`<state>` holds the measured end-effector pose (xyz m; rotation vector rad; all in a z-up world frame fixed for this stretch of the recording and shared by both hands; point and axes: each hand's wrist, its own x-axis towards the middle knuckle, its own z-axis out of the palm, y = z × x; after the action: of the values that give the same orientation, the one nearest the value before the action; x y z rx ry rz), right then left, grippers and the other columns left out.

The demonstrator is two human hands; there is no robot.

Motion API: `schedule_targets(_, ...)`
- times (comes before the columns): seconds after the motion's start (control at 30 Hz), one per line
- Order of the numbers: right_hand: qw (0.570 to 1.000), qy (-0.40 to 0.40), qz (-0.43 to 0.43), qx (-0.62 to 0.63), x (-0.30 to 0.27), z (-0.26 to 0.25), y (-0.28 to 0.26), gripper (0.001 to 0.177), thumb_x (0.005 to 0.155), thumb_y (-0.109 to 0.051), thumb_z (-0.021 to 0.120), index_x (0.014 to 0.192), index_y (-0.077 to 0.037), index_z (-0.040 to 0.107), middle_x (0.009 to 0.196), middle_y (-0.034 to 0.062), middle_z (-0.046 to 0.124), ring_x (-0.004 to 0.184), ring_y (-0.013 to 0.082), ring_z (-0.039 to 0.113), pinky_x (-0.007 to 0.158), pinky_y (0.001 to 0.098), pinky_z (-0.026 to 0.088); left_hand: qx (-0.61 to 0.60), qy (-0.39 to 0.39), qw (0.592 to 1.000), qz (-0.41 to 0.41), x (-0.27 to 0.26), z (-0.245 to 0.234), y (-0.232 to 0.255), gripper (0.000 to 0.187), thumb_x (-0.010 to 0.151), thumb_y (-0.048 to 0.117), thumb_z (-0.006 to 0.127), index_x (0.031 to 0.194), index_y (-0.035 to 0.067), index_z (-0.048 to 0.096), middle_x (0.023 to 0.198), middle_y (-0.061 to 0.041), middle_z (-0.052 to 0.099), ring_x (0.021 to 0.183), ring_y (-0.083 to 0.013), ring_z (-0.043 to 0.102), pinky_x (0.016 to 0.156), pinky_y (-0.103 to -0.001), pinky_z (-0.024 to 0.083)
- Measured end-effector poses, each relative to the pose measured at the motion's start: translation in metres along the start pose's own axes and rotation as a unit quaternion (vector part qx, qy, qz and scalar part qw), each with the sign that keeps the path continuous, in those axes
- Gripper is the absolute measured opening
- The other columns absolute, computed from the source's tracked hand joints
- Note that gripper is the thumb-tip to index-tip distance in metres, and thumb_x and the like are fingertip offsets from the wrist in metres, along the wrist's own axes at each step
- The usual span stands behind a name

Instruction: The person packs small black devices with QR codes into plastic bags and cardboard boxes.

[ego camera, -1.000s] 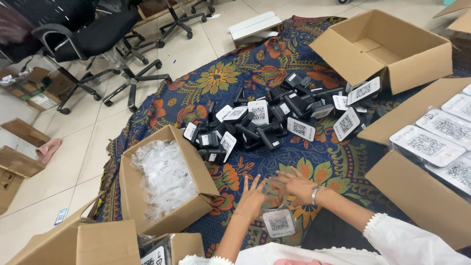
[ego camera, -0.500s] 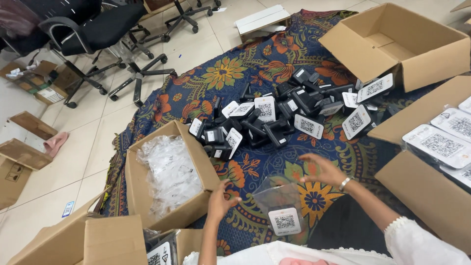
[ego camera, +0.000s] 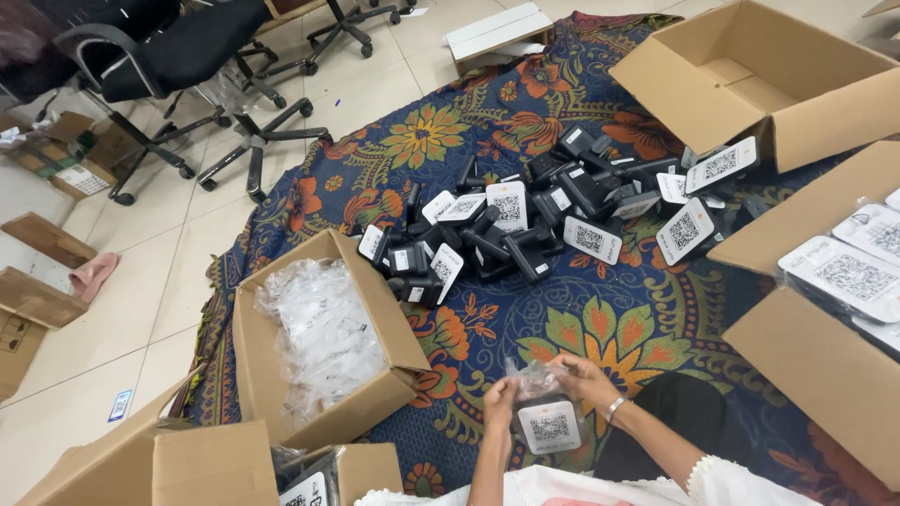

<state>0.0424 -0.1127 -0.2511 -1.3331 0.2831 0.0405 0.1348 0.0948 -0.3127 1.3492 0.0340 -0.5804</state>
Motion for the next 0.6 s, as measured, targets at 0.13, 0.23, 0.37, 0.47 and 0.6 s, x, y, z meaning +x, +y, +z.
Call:
schedule_targets(0.13, 1.0, -0.007, 0.013, -0.011, -0.012, 0.027, -0.052, 0.034, 0.093, 0.0, 0.061, 0.125, -0.012, 0.067, 0.115, -0.0008, 0.073, 0.095, 0.01, 0.069, 0.08, 0.0254, 0.056, 0.095, -0.032, 0.995, 0.025, 0.012, 0.004, 0.0, 0.026, 0.097, 0.015, 0.063, 0.115, 0.002, 0.076, 0.093, 0.002, 0.075, 0.08, -0.0067, 0.064, 0.072, -0.022, 0.05)
schedule_targets(0.23, 0.999, -0.038, 0.014, 0.002, 0.001, 0.025, -0.034, 0.055, 0.084, 0.008, 0.06, 0.133, -0.018, 0.061, 0.124, -0.0015, 0.069, 0.1, 0.0095, 0.069, 0.082, 0.0262, 0.058, 0.2, -0.048, 0.976, 0.073, 0.018, 0.009, 0.011, 0.025, 0.086, 0.005, 0.067, 0.109, 0.003, 0.077, 0.089, 0.0, 0.075, 0.079, -0.009, 0.066, 0.071, -0.023, 0.051)
schedule_targets(0.37, 0.995, -0.088, -0.024, 0.026, 0.036, 0.004, 0.026, 0.06, 0.084, 0.01, 0.066, 0.139, -0.013, 0.06, 0.111, 0.0044, 0.068, 0.095, 0.0095, 0.068, 0.082, 0.0254, 0.058, 0.405, 0.035, 0.898, 0.171, -0.031, 0.046, 0.09, 0.02, 0.073, 0.005, 0.078, 0.091, 0.008, 0.069, 0.082, -0.004, 0.072, 0.081, -0.0205, 0.07, 0.07, -0.031, 0.052)
schedule_targets(0.47, 0.998, -0.065, -0.005, 0.013, 0.04, 0.008, 0.025, 0.055, 0.085, 0.008, 0.071, 0.137, -0.009, 0.062, 0.097, 0.0056, 0.07, 0.085, 0.0104, 0.067, 0.075, 0.0258, 0.056, 0.479, 0.086, 0.847, 0.215, -0.062, 0.064, 0.126, 0.02, 0.077, 0.011, 0.078, 0.091, 0.011, 0.065, 0.088, -0.007, 0.069, 0.087, -0.0264, 0.07, 0.073, -0.037, 0.053)
schedule_targets(0.6, 0.997, 0.004, 0.066, -0.05, 0.029, 0.019, -0.009, 0.047, 0.084, 0.005, 0.074, 0.128, -0.007, 0.066, 0.09, 0.0057, 0.075, 0.078, 0.0115, 0.068, 0.071, 0.0255, 0.055, 0.447, 0.128, 0.836, 0.291, -0.084, 0.069, 0.129, 0.02, 0.095, 0.016, 0.064, 0.112, 0.007, 0.059, 0.114, -0.01, 0.062, 0.098, -0.0264, 0.07, 0.081, -0.039, 0.057)
